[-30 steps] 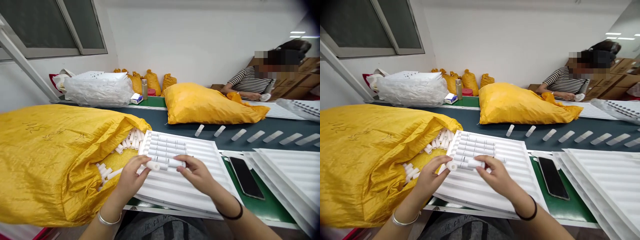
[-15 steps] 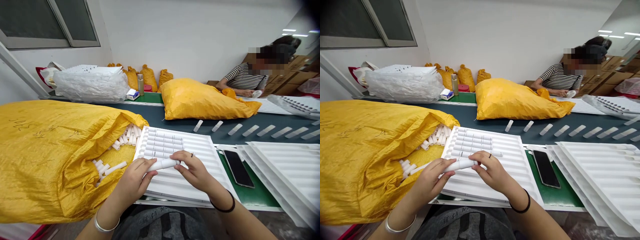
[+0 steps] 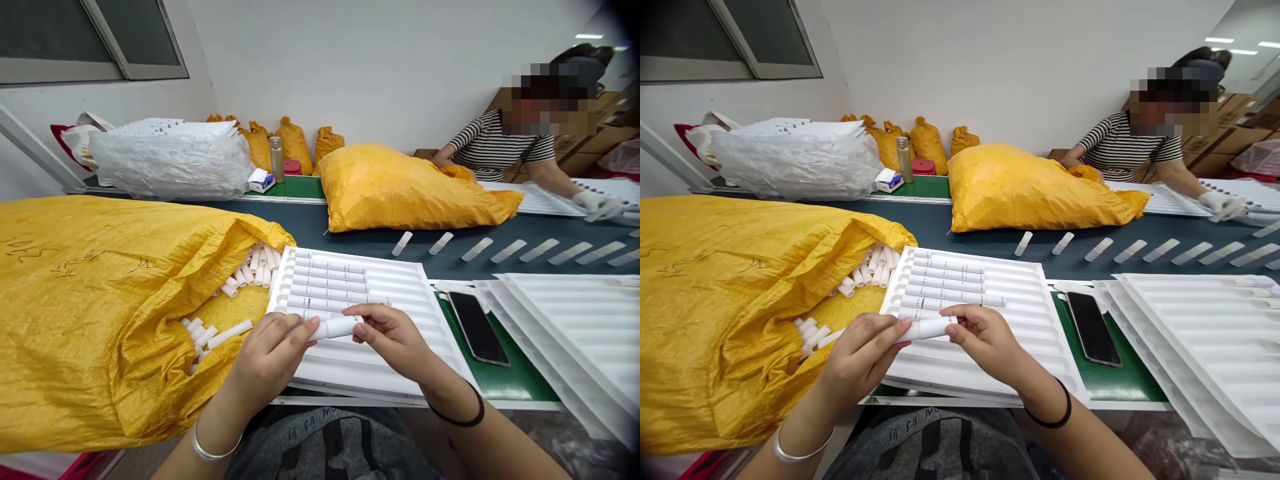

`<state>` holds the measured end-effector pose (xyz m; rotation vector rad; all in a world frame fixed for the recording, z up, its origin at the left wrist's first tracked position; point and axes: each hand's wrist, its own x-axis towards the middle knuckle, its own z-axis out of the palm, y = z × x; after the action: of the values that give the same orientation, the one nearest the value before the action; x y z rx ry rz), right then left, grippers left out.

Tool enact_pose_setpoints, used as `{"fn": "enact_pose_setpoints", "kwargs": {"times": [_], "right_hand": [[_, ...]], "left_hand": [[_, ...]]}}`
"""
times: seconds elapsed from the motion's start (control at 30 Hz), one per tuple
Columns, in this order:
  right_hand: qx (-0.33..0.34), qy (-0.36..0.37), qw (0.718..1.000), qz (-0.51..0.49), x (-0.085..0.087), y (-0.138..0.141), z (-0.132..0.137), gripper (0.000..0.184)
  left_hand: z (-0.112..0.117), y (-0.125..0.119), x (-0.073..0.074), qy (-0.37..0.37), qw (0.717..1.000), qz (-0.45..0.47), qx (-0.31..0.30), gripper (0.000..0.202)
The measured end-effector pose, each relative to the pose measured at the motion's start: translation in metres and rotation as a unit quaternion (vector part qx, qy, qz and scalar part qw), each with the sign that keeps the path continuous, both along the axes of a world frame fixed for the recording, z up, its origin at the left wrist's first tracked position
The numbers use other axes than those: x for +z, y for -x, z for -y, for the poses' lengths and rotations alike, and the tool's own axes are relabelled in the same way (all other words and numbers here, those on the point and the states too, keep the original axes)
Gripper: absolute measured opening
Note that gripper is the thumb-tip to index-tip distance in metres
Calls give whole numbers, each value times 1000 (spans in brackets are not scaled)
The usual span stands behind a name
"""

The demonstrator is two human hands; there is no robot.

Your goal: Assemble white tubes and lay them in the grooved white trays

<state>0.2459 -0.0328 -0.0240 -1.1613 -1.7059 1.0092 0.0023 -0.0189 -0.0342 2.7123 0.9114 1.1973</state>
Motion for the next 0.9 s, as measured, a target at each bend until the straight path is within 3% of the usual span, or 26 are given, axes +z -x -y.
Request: {"fn": "enact_pose_setpoints", "kwargs": {"times": [0.13,0.2,0.43,0.5,0.6,0.7,0.8,0.9], "right_hand": [[0,-154,985,80,-1,-2,2,25],[-7,-164,983,85,-2,-1,2,24],[-8,44,998,-34,-3,3,3,27],[-6,61,997,-45,-3,4,5,28],[-6,-5,1000,6,-3,4,7,25],[-4,-125,990,68,-2,4,6,25],[5,-215,972,91,-1,6,4,30],[14,-268,959,95,-1,10,3,33]], "left_hand": [[-2,-4,5,87,996,14,-13,41],[-3,-5,5,83,996,24,-24,37],[-4,-5,1,-7,999,11,-34,47],[-4,-6,1,-28,999,10,-40,49],[-3,-6,2,-17,999,9,-50,54],[0,-5,1,87,995,23,-51,67],[3,-8,-3,218,962,151,-71,79],[0,-17,-5,318,866,373,-97,71]]}}
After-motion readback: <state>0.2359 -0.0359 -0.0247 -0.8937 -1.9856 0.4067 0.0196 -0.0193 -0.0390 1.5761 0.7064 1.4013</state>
